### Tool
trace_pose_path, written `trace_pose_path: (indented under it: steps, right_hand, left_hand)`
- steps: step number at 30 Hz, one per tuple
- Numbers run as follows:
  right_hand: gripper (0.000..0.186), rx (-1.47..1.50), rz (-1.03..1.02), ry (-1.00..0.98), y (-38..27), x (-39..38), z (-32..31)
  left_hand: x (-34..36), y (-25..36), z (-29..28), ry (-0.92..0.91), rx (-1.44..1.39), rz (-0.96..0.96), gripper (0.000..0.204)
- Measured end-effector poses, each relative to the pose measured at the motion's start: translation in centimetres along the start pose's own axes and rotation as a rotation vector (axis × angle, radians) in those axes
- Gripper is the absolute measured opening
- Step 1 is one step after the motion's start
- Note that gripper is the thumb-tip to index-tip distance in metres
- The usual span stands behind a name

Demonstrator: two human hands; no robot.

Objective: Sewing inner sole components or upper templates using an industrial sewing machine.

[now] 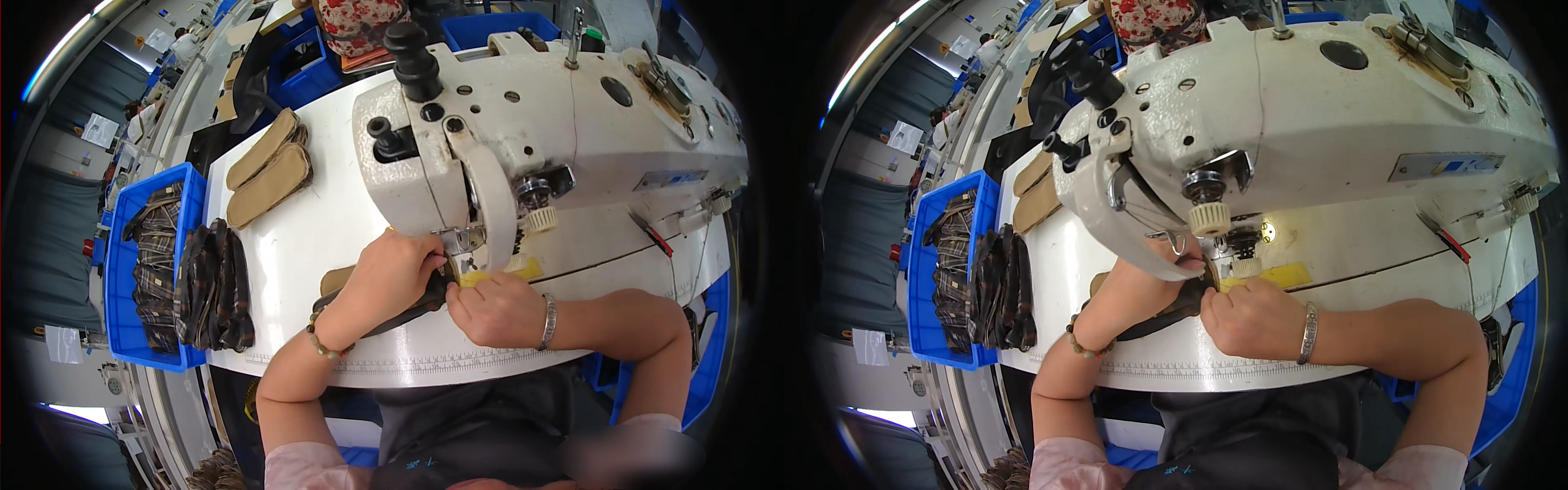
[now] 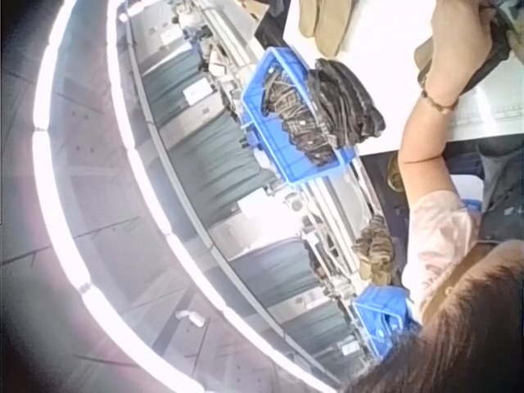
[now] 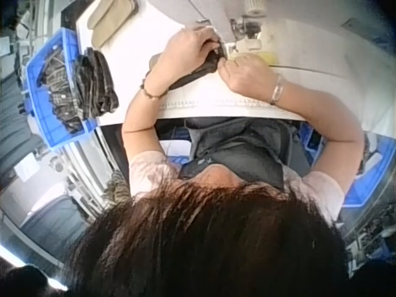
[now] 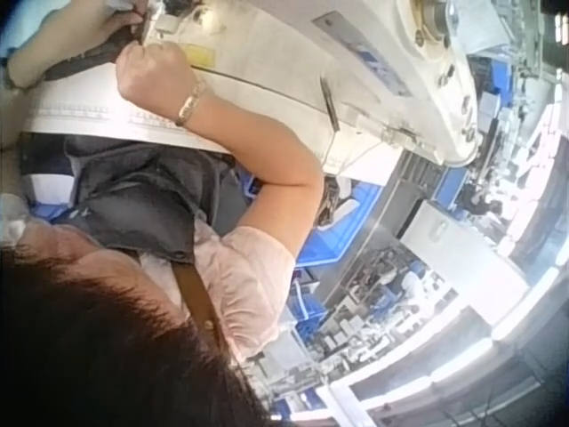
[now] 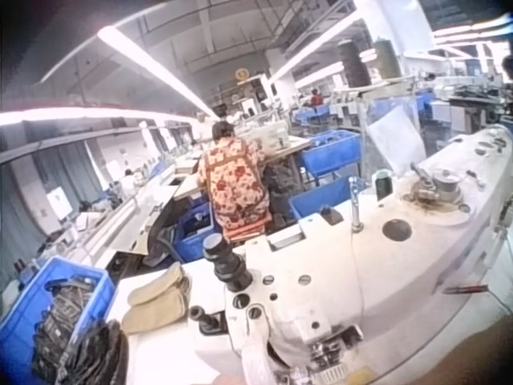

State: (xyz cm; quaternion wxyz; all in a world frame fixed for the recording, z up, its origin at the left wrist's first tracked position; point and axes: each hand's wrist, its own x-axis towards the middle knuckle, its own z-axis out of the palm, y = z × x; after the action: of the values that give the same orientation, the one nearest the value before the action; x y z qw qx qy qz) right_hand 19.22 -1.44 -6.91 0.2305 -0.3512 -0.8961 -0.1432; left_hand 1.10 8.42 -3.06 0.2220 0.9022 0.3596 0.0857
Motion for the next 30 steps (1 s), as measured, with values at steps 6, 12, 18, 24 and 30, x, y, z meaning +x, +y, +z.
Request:
trace_pose_path:
  steps: [6,12,18,24,30]
  right_hand:
    - [0.025,0.010,0.020,0.019,0.2,0.0,-0.4]
    - [0.025,0.015,0.063,-0.016,0.1,0.0,-0.5]
    - [0.024,0.056,0.097,-0.019,0.0,-0.1,-0.4]
    - [0.026,0.128,0.127,-0.058,0.1,0.0,-0.9]
    - [0.028,0.167,0.137,-0.090,-0.1,-0.1,-0.9]
  left_hand:
    - [-0.1,0.7,0.1,0.053,0.087,0.000,0.013]
    - [0.0,0.5,0.3,0.048,0.151,0.019,0.016]
    - [0.0,0.4,0.3,0.053,0.156,0.032,0.016]
    - [0.2,1.0,0.0,0.040,0.160,-0.001,0.014]
    - [0.3,1.3,0.0,0.038,0.137,-0.063,0.013]
